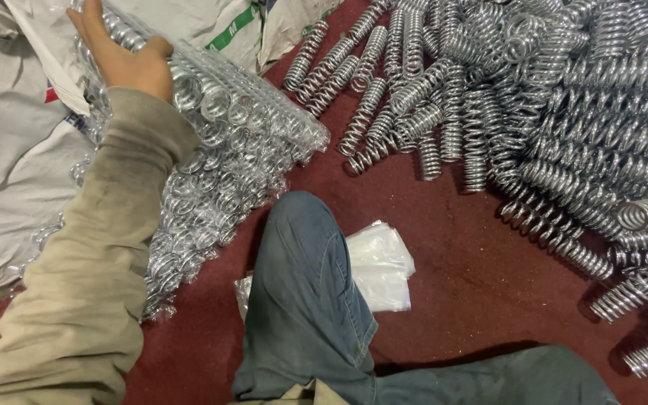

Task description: The person puts individual metal springs into small plastic bags while sitting on the floor.

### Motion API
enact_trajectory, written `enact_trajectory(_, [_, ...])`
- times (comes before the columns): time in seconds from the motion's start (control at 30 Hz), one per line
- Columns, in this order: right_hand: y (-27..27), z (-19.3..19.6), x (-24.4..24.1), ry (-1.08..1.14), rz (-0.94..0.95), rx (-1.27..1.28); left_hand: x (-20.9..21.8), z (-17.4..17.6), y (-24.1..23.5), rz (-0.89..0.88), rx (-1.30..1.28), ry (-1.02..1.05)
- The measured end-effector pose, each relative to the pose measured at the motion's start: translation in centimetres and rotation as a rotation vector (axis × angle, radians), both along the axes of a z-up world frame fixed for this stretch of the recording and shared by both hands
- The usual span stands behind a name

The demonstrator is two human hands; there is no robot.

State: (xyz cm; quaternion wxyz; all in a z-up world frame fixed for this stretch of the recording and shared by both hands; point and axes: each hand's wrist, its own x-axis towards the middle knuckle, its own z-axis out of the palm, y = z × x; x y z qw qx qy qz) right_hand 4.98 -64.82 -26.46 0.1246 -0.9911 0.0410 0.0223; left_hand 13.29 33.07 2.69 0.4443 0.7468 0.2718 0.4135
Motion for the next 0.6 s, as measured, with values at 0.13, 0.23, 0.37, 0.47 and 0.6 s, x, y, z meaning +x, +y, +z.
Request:
enact_trajectory(0.13, [-3.9,-6.3,0.2,0.125,-0.189,-0.191,-2.4,1.6,-6.9,0.051,0.249,-0.169])
enact_trajectory(0.23, [-0.7,-5.3,-1.4,0.23,-0.359,-0.34,-5.3,1.9,-14.8,-0.162,0.741,-0.383])
enact_trajectory(0.37, [17.6,13.0,-1.2,0.234,-0.571,-0.147,-3.4,-8.6,-22.0,-0.909,0.89,0.511])
enact_trajectory(0.47, [23.6,19.2,-2.3,-0.17,-0.433,0.269,-0.2,-15.9,-26.1,-1.122,0.921,1.39])
enact_trajectory(0.6, [33.8,24.3,-3.5,-0.189,-0.253,0.623,0.5,-21.9,-30.0,-1.192,0.915,1.307])
